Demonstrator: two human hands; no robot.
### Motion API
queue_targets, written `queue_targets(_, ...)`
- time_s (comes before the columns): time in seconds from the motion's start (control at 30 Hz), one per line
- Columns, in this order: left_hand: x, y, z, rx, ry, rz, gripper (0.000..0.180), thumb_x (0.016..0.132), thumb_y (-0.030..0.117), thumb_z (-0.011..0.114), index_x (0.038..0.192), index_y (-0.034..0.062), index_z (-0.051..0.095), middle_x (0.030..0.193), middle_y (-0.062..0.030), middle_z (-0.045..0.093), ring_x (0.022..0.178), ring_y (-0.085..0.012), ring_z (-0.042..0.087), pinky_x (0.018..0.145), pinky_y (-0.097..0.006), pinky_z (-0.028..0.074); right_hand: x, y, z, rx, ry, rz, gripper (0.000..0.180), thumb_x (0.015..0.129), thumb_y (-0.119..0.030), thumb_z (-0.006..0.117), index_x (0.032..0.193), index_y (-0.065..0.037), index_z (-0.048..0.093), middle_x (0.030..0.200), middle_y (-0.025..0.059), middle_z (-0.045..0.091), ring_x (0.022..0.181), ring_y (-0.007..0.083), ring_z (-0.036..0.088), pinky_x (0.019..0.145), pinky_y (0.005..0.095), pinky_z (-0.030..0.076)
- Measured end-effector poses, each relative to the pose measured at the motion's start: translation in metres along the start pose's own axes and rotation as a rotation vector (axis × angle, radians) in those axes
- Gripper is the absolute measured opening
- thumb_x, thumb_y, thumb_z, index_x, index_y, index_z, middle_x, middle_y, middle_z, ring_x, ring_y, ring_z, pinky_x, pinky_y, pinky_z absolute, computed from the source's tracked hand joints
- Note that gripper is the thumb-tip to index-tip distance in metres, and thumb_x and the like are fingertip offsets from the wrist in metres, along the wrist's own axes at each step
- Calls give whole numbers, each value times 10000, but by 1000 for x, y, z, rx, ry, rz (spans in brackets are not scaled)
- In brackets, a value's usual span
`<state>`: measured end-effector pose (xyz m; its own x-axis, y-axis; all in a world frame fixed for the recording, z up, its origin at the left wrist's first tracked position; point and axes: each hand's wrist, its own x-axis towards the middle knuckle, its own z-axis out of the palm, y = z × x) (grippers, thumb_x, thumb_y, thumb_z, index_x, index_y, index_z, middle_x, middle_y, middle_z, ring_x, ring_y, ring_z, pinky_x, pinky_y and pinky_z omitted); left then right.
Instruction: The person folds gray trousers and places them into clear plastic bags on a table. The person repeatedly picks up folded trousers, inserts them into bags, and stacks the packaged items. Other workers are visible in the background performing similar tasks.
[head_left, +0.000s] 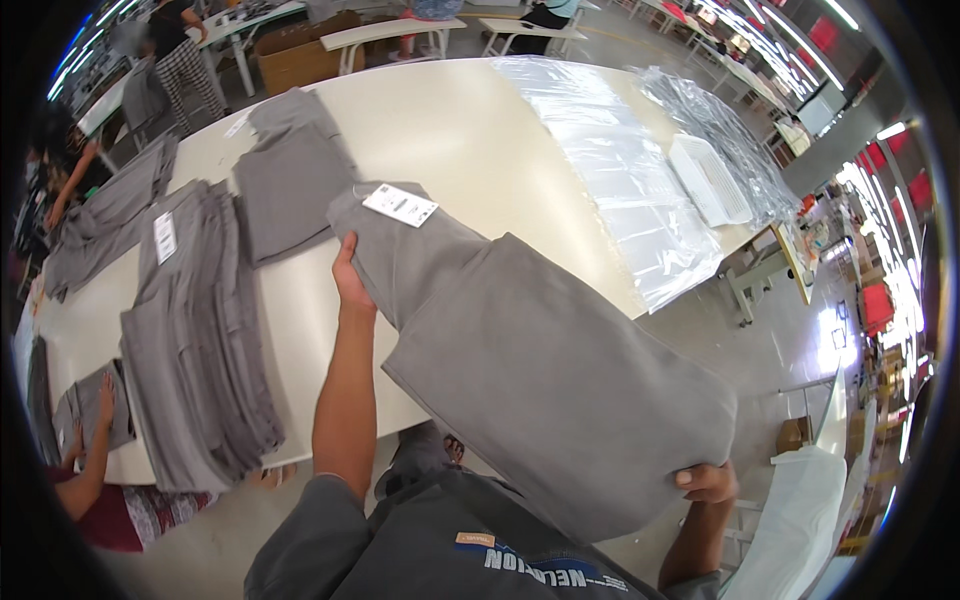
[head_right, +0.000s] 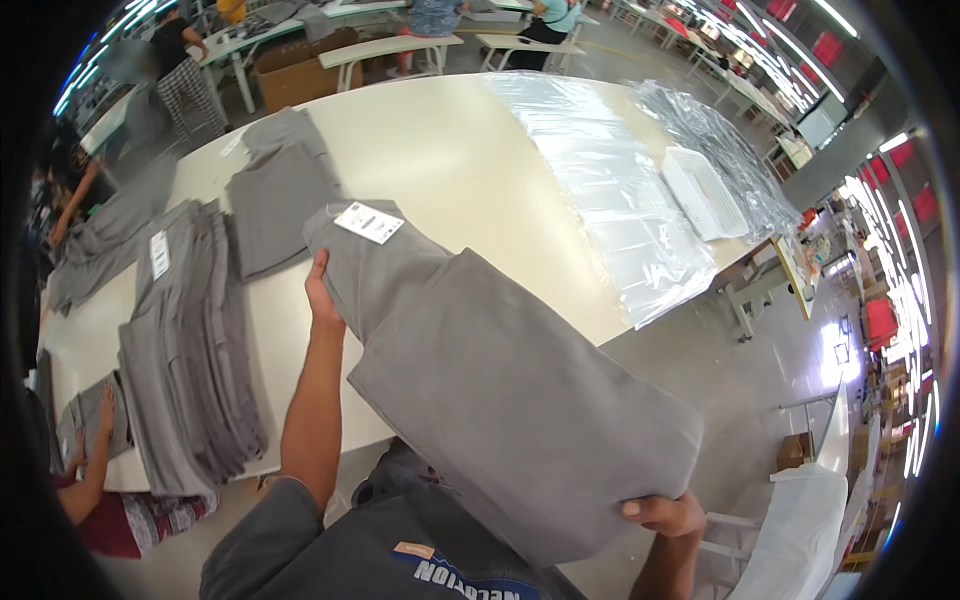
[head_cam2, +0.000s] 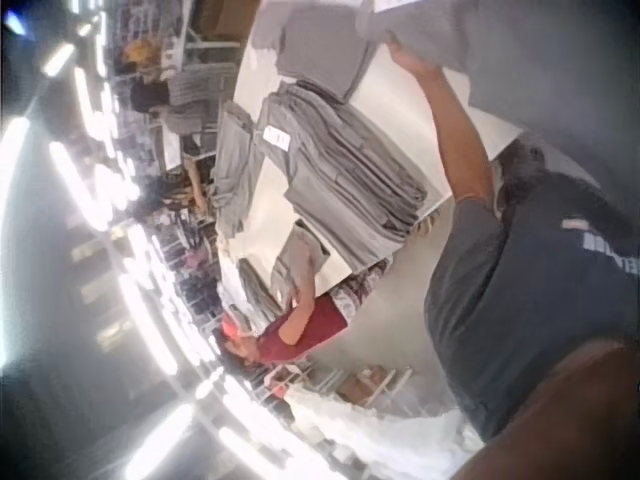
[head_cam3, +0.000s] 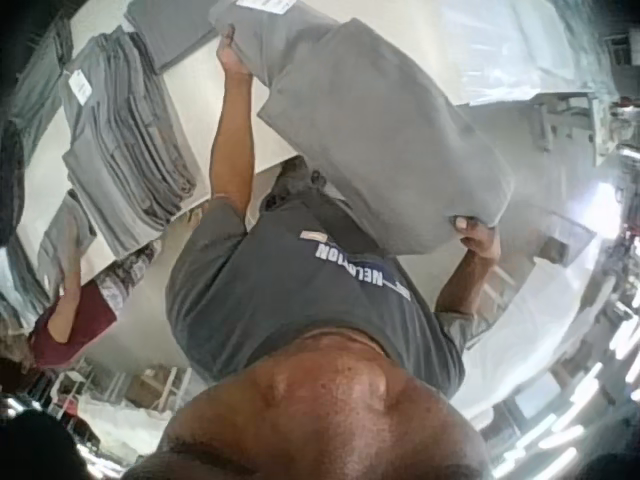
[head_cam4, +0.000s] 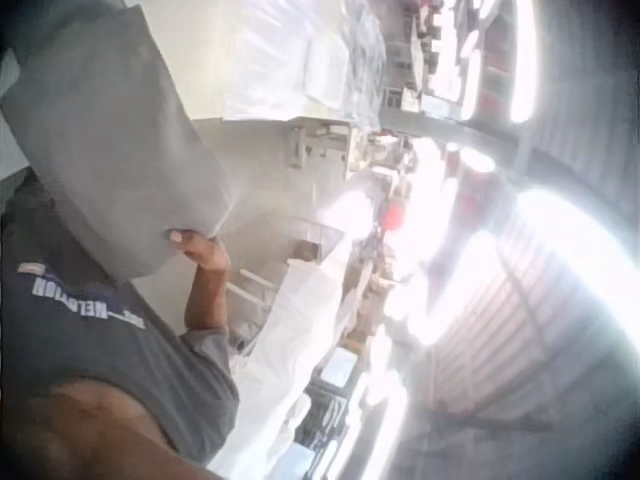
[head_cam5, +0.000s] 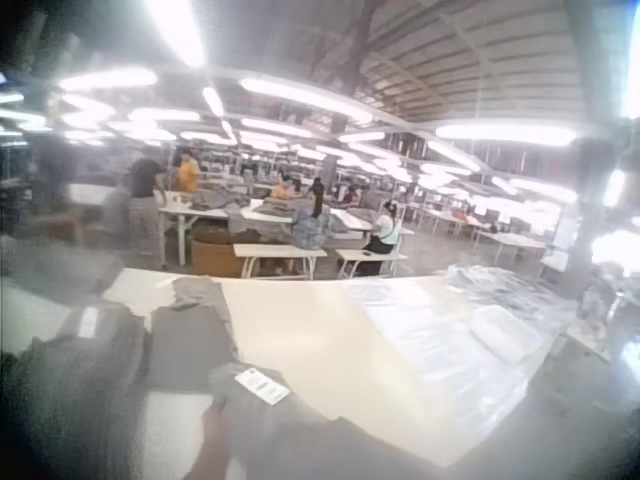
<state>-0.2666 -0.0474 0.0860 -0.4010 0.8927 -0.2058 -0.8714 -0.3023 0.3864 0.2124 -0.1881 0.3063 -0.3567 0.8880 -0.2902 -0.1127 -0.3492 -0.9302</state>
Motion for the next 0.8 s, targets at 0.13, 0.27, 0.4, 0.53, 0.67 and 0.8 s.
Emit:
queue_targets(0.13, 104, -16, 67, 34, -119, -119, 509, 975, 303, 440, 1356, -33, 452, 1329, -176, 552, 1190, -331, 554, 1044, -442, 427, 43, 2, -4, -20, 120, 75, 692, 681, -29, 682, 1326, 76, 453, 1246, 178, 582, 1185, 319, 527, 992, 406, 417)
queue_targets(0.27, 232, -27, 87, 18, -370, -255, 511, 947, 325, 495, 1308, -36, 501, 1252, -170, 607, 1114, -324, 603, 1008, -435, 459, 110, 40, 14, 139, 166, 34, 727, 698, -66, 708, 1359, 35, 423, 1265, 192, 561, 1142, 364, 566, 957, 478, 473)
queue_targets(0.4, 316, -48, 65, 489, -43, -392, 559, 893, 386, 565, 1288, -5, 514, 1240, -172, 604, 1103, -327, 596, 972, -443, 466, 176, 144, -12, 268, 239, 353, 525, 885, -75, 592, 1379, -36, 420, 1317, 159, 534, 1136, 301, 587, 950, 478, 492)
queue_targets(0.53, 360, -82, -6, 1854, 258, 610, 608, 860, 359, 602, 1350, 31, 455, 1290, -193, 549, 1192, -376, 521, 1006, -427, 428, 196, 212, -50, -253, 401, 569, 343, 949, -118, 545, 1277, -21, 521, 1181, 140, 628, 1058, 252, 635, 869, 407, 540)
queue_targets(0.67, 386, -147, 30, 2102, -84, 689, 634, 879, 405, 608, 1414, 121, 417, 1423, -176, 434, 1352, -348, 374, 1091, -513, 315, 239, 196, -76, -505, 612, 469, 310, 941, -166, 580, 1196, 10, 583, 1022, 105, 691, 942, 193, 663, 765, 319, 543)
queue_targets(0.8, 430, -193, 34, 2271, -94, 657, 678, 854, 509, 582, 1432, 192, 424, 1516, -209, 292, 1419, -380, 245, 1119, -633, 144, 354, 158, -82, -900, 640, 165, 368, 924, -170, 596, 1245, 3, 546, 1147, 155, 627, 1040, 267, 612, 854, 362, 501)
